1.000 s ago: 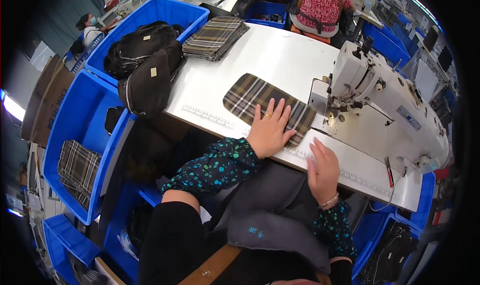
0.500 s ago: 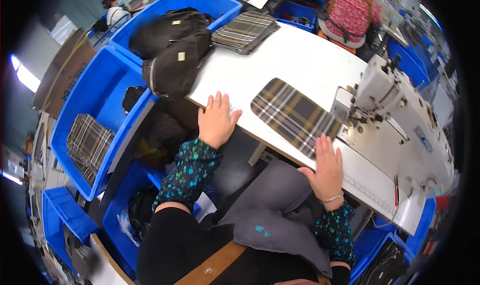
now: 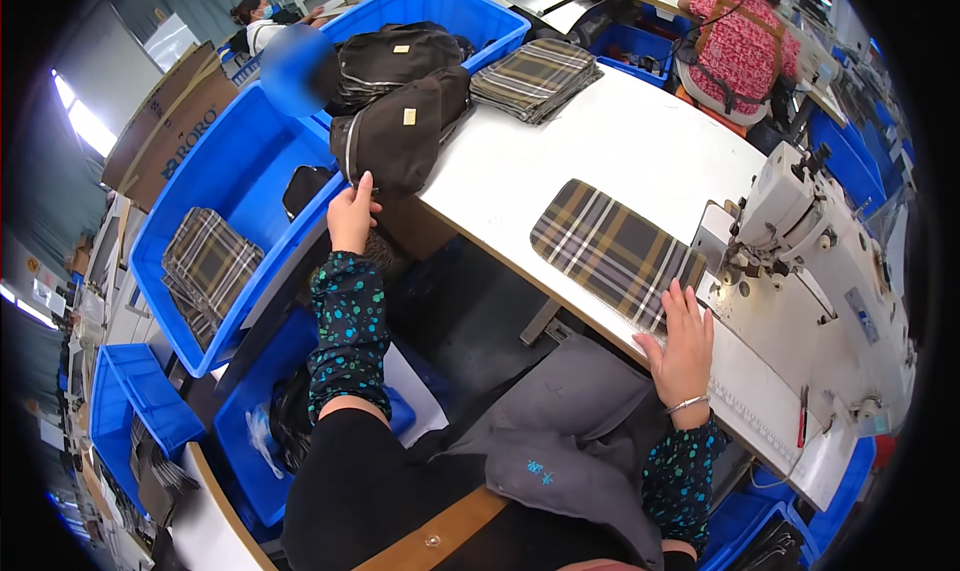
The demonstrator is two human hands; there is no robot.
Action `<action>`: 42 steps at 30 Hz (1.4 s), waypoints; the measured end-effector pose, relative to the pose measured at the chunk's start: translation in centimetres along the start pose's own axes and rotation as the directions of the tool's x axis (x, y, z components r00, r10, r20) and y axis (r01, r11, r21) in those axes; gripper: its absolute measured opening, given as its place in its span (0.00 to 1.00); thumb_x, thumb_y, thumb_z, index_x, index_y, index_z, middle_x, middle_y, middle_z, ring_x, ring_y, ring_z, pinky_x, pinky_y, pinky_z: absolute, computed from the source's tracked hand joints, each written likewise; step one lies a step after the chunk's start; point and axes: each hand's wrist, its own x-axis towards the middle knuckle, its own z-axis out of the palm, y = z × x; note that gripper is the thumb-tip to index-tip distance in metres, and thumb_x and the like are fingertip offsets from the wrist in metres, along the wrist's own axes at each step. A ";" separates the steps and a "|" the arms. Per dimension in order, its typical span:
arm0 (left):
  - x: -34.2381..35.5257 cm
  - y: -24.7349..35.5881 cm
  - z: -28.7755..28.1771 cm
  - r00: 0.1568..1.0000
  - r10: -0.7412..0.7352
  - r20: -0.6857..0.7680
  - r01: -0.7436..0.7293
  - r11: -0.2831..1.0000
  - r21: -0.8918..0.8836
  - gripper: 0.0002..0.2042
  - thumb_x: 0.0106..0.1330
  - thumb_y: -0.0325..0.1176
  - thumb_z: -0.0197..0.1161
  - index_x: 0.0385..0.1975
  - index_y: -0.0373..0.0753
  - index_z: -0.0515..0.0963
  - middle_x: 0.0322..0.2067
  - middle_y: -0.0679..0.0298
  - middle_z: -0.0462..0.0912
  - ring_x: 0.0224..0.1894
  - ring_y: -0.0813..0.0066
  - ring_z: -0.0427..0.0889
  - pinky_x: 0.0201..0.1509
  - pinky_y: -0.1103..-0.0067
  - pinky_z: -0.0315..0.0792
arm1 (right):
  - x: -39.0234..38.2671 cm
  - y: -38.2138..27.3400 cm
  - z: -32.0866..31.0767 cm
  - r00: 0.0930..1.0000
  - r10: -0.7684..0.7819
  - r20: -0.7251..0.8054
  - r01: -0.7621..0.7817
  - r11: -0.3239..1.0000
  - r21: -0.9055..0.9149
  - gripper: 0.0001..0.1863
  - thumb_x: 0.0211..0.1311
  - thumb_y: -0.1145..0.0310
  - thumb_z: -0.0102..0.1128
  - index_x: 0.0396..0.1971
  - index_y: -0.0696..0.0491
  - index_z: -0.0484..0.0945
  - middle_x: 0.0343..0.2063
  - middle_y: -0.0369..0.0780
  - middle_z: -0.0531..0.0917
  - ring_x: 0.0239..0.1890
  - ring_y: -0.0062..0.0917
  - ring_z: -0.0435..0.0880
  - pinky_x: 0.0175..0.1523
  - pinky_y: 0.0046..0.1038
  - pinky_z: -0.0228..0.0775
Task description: The person sews zippers onto small black pouches using an industrial sewing machine. They pick up pouches from a blue bin, align the zipper with the fabric, and guide the material under the needle. After sewing, the finished pouches are placed into a separate blue bin.
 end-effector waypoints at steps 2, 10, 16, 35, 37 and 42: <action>0.2 1.2 0.2 0.988 -0.044 0.146 0.095 0.927 -0.363 0.16 0.73 0.45 0.65 0.26 0.41 0.80 0.18 0.70 0.79 0.14 0.86 0.70 0.18 0.85 0.59 | 0.1 0.0 0.1 1.000 0.001 0.007 -0.001 1.000 0.013 0.40 0.65 0.45 0.66 0.68 0.58 0.71 0.74 0.43 0.69 0.78 0.42 0.61 0.79 0.51 0.47; -4.5 16.7 -1.9 0.939 0.238 -0.248 -0.322 0.355 -0.878 0.08 0.72 0.34 0.67 0.30 0.39 0.81 0.21 0.71 0.80 0.20 0.84 0.77 0.23 0.85 0.68 | -0.1 0.1 -0.1 1.000 0.002 -0.011 -0.002 1.000 0.000 0.40 0.65 0.44 0.65 0.68 0.58 0.71 0.74 0.42 0.69 0.78 0.42 0.61 0.79 0.51 0.47; -15.6 21.3 -4.6 0.691 0.579 -0.434 -0.682 0.323 -0.656 0.07 0.73 0.28 0.64 0.39 0.29 0.83 0.30 0.62 0.86 0.22 0.79 0.81 0.25 0.83 0.74 | -0.2 0.0 -0.4 0.997 -0.025 -0.068 0.029 0.999 0.046 0.42 0.63 0.45 0.69 0.68 0.58 0.70 0.74 0.47 0.68 0.77 0.44 0.61 0.79 0.52 0.46; -24.7 16.5 2.7 0.350 0.730 0.587 -0.332 0.683 -0.651 0.18 0.74 0.45 0.65 0.38 0.31 0.82 0.37 0.60 0.81 0.40 0.70 0.79 0.47 0.75 0.72 | -2.6 -7.5 -7.8 0.994 -0.074 0.082 -0.014 0.654 0.756 0.13 0.57 0.66 0.77 0.35 0.59 0.85 0.25 0.42 0.86 0.24 0.31 0.84 0.31 0.27 0.73; -23.4 15.3 3.0 0.053 0.548 0.835 0.065 0.832 -0.551 0.20 0.83 0.41 0.51 0.38 0.28 0.80 0.34 0.64 0.77 0.39 0.78 0.73 0.45 0.78 0.68 | -2.6 -7.4 -7.8 0.987 -0.030 0.157 -0.116 0.544 0.831 0.13 0.59 0.67 0.77 0.37 0.59 0.85 0.28 0.42 0.88 0.26 0.24 0.86 0.34 0.23 0.75; -24.0 16.3 3.8 -0.168 0.506 0.846 0.274 0.848 -0.453 0.14 0.81 0.37 0.56 0.37 0.31 0.78 0.33 0.70 0.74 0.37 0.84 0.70 0.43 0.82 0.66 | -3.2 -5.8 -7.6 0.971 0.003 0.239 -0.222 0.379 0.898 0.11 0.61 0.73 0.76 0.38 0.59 0.82 0.29 0.35 0.86 0.31 0.14 0.83 0.37 0.19 0.74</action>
